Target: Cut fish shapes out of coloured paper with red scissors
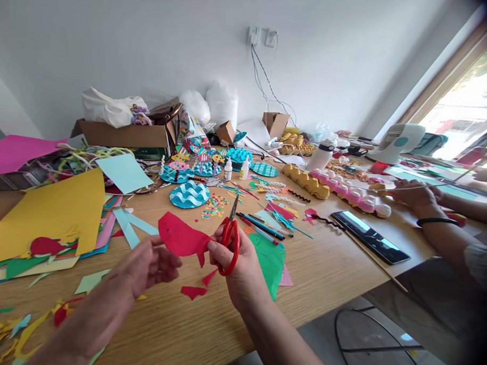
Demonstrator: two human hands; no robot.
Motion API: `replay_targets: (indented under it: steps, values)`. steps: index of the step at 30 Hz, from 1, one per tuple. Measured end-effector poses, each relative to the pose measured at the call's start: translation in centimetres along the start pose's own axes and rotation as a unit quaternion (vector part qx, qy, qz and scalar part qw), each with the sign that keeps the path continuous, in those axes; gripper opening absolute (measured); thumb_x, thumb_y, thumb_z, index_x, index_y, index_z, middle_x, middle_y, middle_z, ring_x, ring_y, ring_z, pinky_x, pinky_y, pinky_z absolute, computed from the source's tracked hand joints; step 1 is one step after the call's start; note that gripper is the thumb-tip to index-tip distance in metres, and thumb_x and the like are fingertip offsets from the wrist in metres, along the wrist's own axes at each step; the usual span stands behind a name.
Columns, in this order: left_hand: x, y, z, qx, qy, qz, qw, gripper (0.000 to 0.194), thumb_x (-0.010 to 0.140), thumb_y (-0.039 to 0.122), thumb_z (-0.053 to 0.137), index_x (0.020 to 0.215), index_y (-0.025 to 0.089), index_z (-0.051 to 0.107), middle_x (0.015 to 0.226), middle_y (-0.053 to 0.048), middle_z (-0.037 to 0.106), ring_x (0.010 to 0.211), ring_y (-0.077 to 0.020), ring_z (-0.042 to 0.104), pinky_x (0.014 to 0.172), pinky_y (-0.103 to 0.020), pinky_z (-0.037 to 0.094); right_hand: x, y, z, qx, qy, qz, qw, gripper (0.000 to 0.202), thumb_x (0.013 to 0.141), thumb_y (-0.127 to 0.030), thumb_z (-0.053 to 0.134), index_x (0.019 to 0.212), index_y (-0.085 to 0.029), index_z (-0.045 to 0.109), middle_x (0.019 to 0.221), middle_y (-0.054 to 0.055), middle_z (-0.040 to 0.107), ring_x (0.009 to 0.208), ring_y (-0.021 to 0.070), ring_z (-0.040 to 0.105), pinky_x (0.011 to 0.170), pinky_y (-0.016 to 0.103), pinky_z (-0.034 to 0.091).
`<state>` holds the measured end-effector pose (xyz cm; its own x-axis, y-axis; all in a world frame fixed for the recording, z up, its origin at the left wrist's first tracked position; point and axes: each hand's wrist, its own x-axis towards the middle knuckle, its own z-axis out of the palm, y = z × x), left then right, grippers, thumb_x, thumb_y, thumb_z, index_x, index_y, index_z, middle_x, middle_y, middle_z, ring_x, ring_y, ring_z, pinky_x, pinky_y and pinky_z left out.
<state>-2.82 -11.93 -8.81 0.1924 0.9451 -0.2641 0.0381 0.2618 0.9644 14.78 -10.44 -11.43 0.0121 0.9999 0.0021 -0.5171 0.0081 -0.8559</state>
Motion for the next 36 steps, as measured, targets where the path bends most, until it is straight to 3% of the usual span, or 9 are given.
replay_targets:
  steps: [2,4,7,9,13,17,22,31,36]
  values:
    - [-0.2,-1.2,1.3,0.0,-0.003,0.05,0.999,0.04,0.076,0.057,0.061,0.097,0.024,0.067,0.089,-0.006,0.073,0.091,-0.0286,0.064,0.085,-0.04,0.05,-0.4,0.7,0.6,0.02,0.01,0.005,1.0,0.029,0.06,-0.023,0.078,0.079,-0.018,0.056,0.063,-0.006,0.054,0.049,0.0077,0.048,0.046,0.019,0.039]
    - [-0.2,-2.0,2.3,0.01,0.036,0.08,0.996,0.035,0.077,0.053,0.062,0.095,0.024,0.067,0.089,-0.005,0.073,0.091,-0.0275,0.064,0.084,-0.038,0.05,-0.8,1.2,1.1,0.026,0.011,0.008,1.0,0.029,0.06,-0.024,0.078,0.079,-0.018,0.055,0.066,-0.006,0.055,0.05,0.0076,0.049,0.047,0.019,0.04]
    - [0.2,-2.3,2.8,0.064,0.116,0.085,0.988,0.028,0.072,0.049,0.067,0.078,0.022,0.068,0.077,-0.003,0.071,0.082,-0.027,0.063,0.078,-0.035,0.05,-1.3,1.4,1.3,0.014,-0.003,0.02,1.0,0.028,0.061,-0.025,0.077,0.077,-0.018,0.055,0.069,-0.005,0.056,0.05,0.0071,0.048,0.047,0.019,0.041]
    - [0.5,-2.0,2.6,0.096,0.131,0.085,0.983,0.028,0.07,0.049,0.067,0.07,0.022,0.067,0.068,-0.002,0.068,0.076,-0.0265,0.061,0.073,-0.034,0.049,-1.5,1.2,1.1,-0.001,-0.017,0.034,0.999,0.028,0.06,-0.025,0.077,0.076,-0.019,0.055,0.067,-0.005,0.055,0.05,0.0072,0.047,0.047,0.019,0.041]
    - [0.4,-1.4,2.3,0.122,0.121,0.085,0.981,0.027,0.068,0.049,0.066,0.067,0.022,0.066,0.065,-0.001,0.067,0.071,-0.0245,0.059,0.067,-0.032,0.047,-1.6,0.8,0.5,-0.023,-0.045,0.059,0.997,0.031,0.059,-0.027,0.079,0.077,-0.019,0.054,0.063,-0.006,0.057,0.048,0.0072,0.046,0.046,0.019,0.04]
    - [0.3,-1.4,2.4,0.1,0.109,0.109,0.983,0.023,0.073,0.044,0.065,0.08,0.023,0.068,0.075,-0.001,0.069,0.077,-0.0244,0.06,0.072,-0.031,0.048,-1.8,0.8,0.6,-0.042,-0.068,0.072,0.994,0.033,0.059,-0.03,0.078,0.076,-0.02,0.052,0.061,-0.007,0.055,0.047,0.0075,0.045,0.045,0.019,0.04]
    - [0.3,-1.7,2.0,0.115,0.104,0.123,0.98,0.021,0.079,0.042,0.06,0.078,0.023,0.066,0.073,-0.001,0.066,0.075,-0.0219,0.058,0.072,-0.03,0.047,-2.0,1.0,0.8,-0.053,-0.075,0.068,0.993,0.03,0.062,-0.03,0.076,0.077,-0.02,0.051,0.061,-0.006,0.055,0.049,0.0083,0.046,0.047,0.019,0.04]
    - [0.3,-1.4,1.2,0.106,0.097,0.078,0.987,0.023,0.072,0.045,0.065,0.068,0.021,0.066,0.066,0.001,0.066,0.071,-0.0212,0.058,0.064,-0.028,0.045,-1.7,0.6,1.2,-0.088,-0.111,0.082,0.986,0.033,0.062,-0.033,0.077,0.077,-0.019,0.051,0.064,-0.006,0.053,0.052,0.0082,0.045,0.05,0.02,0.04]
    - [0.0,-0.7,-0.3,0.012,0.077,0.049,0.996,0.019,0.072,0.04,0.07,0.069,0.021,0.068,0.064,0.003,0.068,0.063,-0.0164,0.056,0.061,-0.026,0.045,-2.2,-0.7,0.2,-0.218,-0.203,0.099,0.95,0.031,0.078,-0.044,0.063,0.069,-0.019,0.047,0.058,-0.005,0.049,0.05,0.0092,0.044,0.048,0.02,0.035]
